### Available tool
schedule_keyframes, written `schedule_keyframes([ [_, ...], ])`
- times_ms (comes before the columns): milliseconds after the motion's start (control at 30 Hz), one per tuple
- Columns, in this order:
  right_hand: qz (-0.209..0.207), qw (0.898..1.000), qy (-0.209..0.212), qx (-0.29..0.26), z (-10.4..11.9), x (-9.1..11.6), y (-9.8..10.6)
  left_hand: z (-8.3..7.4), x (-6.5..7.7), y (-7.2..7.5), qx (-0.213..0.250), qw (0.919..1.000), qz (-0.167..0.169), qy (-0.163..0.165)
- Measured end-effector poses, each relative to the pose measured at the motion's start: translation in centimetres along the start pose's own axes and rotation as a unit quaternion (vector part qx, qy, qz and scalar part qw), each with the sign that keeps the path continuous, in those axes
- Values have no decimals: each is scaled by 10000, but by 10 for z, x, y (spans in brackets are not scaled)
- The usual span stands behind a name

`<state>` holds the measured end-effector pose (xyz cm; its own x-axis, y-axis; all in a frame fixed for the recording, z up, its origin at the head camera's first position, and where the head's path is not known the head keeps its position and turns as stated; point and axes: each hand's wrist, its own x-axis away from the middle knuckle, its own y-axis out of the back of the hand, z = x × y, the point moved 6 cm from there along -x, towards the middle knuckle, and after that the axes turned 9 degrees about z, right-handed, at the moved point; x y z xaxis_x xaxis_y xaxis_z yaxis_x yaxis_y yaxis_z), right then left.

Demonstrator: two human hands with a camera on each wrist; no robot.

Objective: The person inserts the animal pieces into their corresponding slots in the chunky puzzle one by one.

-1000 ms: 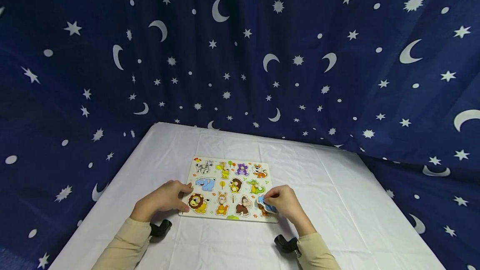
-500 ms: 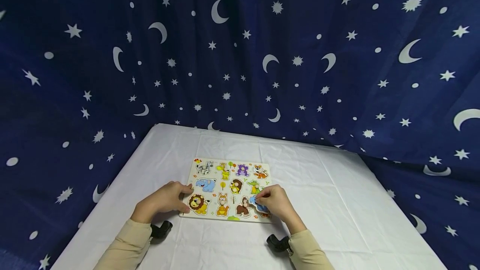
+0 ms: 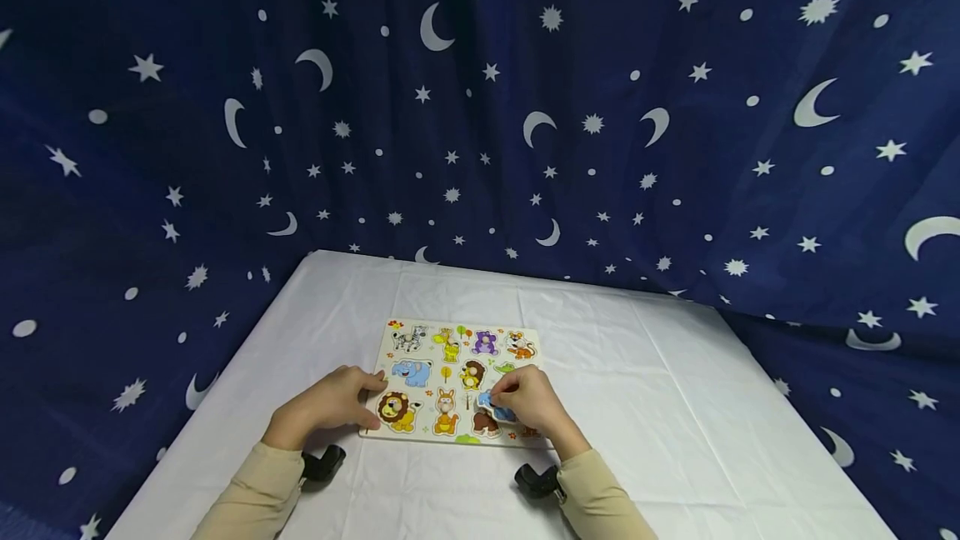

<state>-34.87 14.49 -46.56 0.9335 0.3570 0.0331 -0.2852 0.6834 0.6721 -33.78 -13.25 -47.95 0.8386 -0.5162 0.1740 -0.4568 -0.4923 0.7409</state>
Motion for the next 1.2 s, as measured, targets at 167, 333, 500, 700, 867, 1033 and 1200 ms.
schedule_keyframes([
  [167,77,10000,25,6,6,-5,-6,1,0,0,-44,9999,-37,82],
  [333,160,9998,124,-30,14,-10,-12,0,1,1,-25,10000,-35,81],
  [500,258,9996,130,-16,19,-15,-15,-2,1,1,-11,10000,-25,47],
  [700,351,9993,17,-160,24,-21,-19,-1,0,1,-3,10000,-51,80],
  [867,431,9988,-90,-231,25,-27,-22,0,2,1,-34,9999,-59,140],
  [1033,473,9979,-185,-403,26,-30,-26,-3,3,2,9,10000,-84,52],
  [1200,473,9979,-127,-421,30,-32,-31,-4,2,1,-17,9999,-78,60],
])
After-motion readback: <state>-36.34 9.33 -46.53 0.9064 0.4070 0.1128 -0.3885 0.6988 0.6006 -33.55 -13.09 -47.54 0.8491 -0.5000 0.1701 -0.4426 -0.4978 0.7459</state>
